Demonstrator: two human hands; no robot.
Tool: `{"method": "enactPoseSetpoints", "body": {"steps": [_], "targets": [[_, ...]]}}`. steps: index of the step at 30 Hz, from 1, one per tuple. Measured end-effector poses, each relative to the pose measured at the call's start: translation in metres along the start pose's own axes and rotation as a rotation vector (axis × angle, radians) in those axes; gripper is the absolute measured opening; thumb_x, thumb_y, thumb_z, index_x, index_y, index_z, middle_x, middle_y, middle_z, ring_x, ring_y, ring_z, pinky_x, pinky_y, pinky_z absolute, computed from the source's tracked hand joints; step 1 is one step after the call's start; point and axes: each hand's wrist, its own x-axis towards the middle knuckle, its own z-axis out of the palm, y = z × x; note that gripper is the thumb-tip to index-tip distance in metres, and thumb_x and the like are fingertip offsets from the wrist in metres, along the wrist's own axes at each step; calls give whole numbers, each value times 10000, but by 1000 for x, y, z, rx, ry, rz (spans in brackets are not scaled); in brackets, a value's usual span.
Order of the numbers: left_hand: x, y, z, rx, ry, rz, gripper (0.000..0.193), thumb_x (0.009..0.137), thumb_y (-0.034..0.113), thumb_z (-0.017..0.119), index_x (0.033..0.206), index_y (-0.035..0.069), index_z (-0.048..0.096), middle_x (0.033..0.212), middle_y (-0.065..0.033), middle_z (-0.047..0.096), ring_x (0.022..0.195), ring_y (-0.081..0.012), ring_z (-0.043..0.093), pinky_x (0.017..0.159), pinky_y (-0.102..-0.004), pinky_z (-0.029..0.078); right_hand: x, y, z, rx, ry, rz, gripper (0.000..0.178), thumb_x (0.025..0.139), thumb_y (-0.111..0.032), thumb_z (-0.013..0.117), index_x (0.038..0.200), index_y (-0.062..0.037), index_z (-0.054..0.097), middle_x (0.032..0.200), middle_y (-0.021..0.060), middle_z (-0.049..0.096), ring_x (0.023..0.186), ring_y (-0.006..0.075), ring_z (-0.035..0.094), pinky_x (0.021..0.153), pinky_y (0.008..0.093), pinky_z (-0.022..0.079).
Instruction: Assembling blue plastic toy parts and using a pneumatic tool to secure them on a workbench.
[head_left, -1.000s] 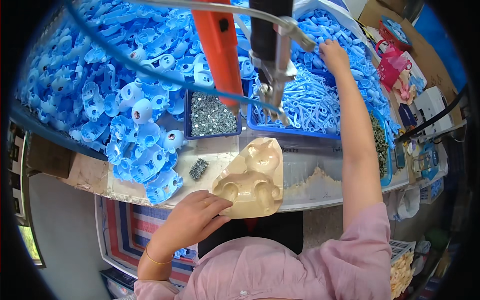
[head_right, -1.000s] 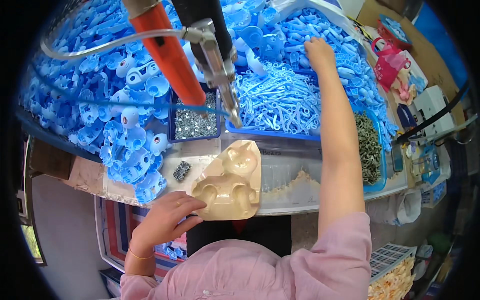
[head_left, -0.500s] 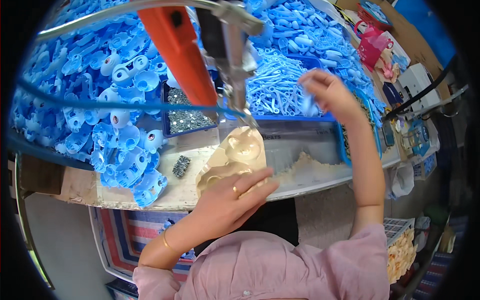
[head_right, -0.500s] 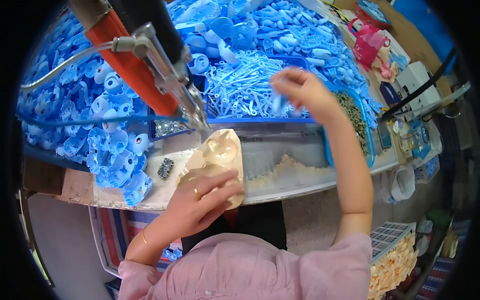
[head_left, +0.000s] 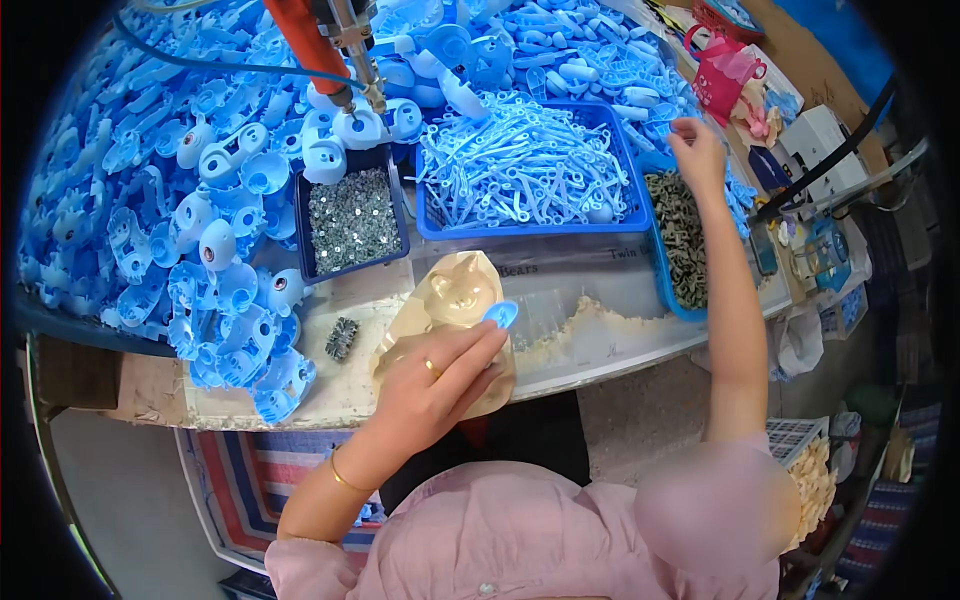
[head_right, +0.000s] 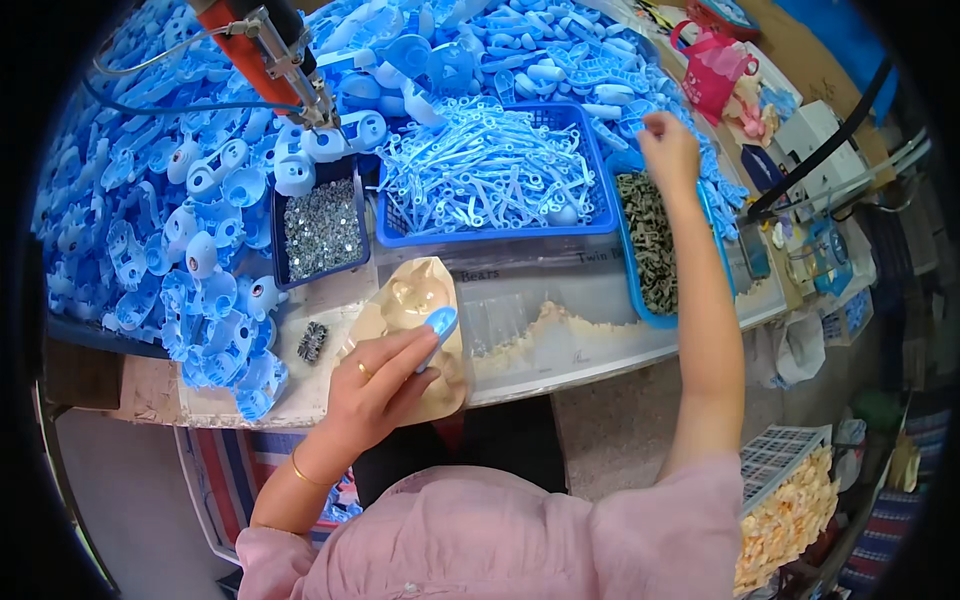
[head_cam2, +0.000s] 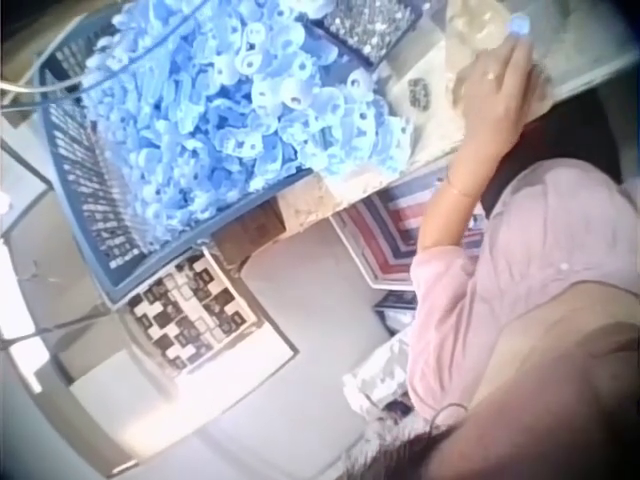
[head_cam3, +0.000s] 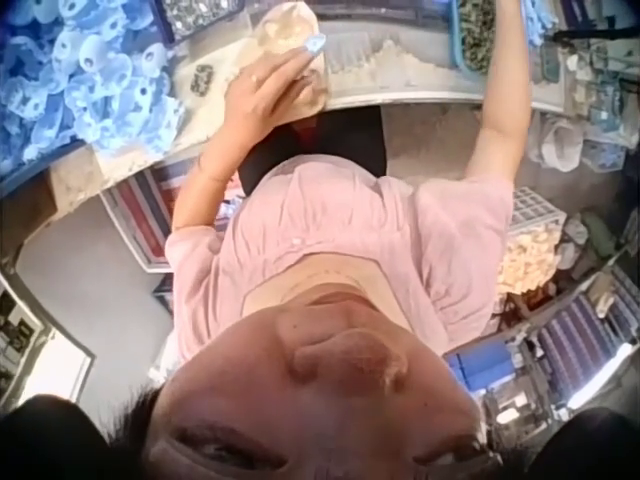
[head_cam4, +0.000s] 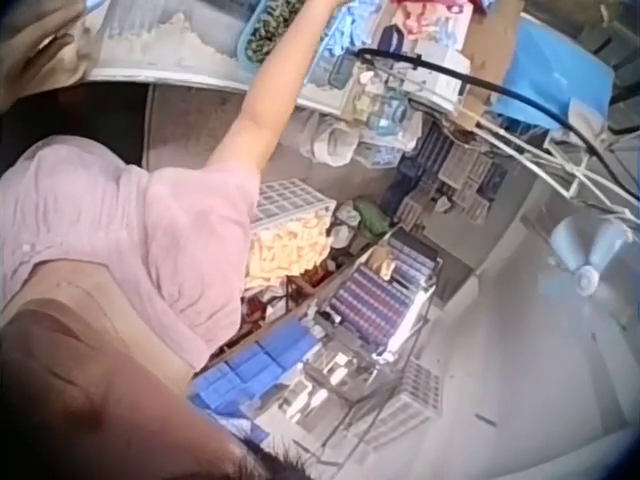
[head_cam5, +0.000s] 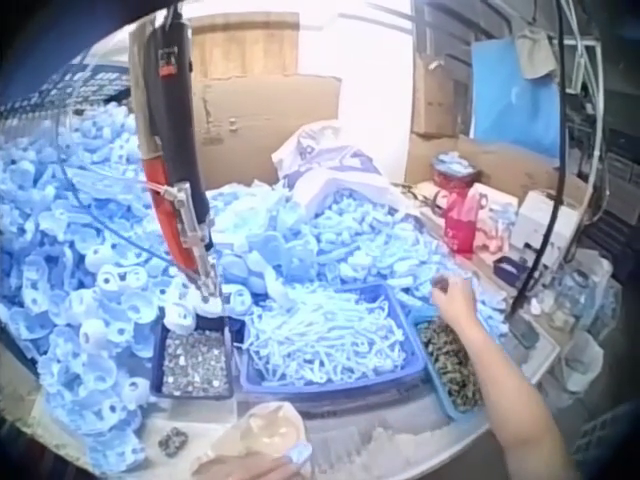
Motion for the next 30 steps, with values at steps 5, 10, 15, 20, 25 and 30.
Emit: {"method": "enactPoseSetpoints", "body": {"steps": [5, 10, 15, 20, 25, 30], "targets": [[-9, 4, -2, 0, -48, -42, 486, 821, 30, 756, 1291, 27, 634, 1154, -146, 698, 933, -283, 698, 757, -373, 570, 49, 57, 27, -269, 248, -179, 276, 868, -234, 700, 1059, -36, 712, 959, 130, 746, 867, 290, 713, 803, 419, 551], [-22, 9, -6, 9, -22, -93, 491, 814, 28, 760, 1290, 37, 640, 1142, -130, 705, 914, -267, 700, 742, -357, 575, 42, -37, 17, -318, -418, 93, 229, 797, -224, 725, 995, -111, 750, 1064, 149, 709, 1002, 340, 674, 858, 426, 536], [-30, 10, -1, -7, -23, -92, 496, 806, 36, 767, 1287, 54, 648, 1161, -113, 703, 921, -256, 697, 744, -345, 575, 17, -25, 23, -480, -373, -143, 193, 761, -210, 742, 931, -120, 741, 1026, 134, 647, 1070, 333, 612, 891, 451, 519], [-40, 13, -4, 76, -81, -109, 487, 796, 61, 765, 1270, 62, 654, 1160, -71, 694, 943, -240, 685, 769, -335, 570, 16, -38, 2, -508, -312, -221, 266, 811, -225, 710, 1033, -86, 669, 946, 187, 719, 887, 369, 696, 781, 491, 530], [-53, 10, 15, 170, -105, -70, 440, 796, 126, 782, 1215, 61, 666, 1125, -51, 685, 1008, -253, 653, 846, -364, 551, 7, -55, -70, 21, -518, 65, 299, 979, -291, 637, 1183, -77, 683, 728, 38, 657, 609, 72, 609, 551, 246, 454], [-63, 16, 18, 165, -122, -196, 463, 791, 213, 805, 1205, 62, 661, 1165, -55, 664, 1053, -261, 630, 880, -379, 540, -63, -133, -67, 548, -761, 150, 281, 983, -236, 628, 1202, -66, 672, 805, 42, 682, 655, 97, 637, 603, 223, 498]]}}
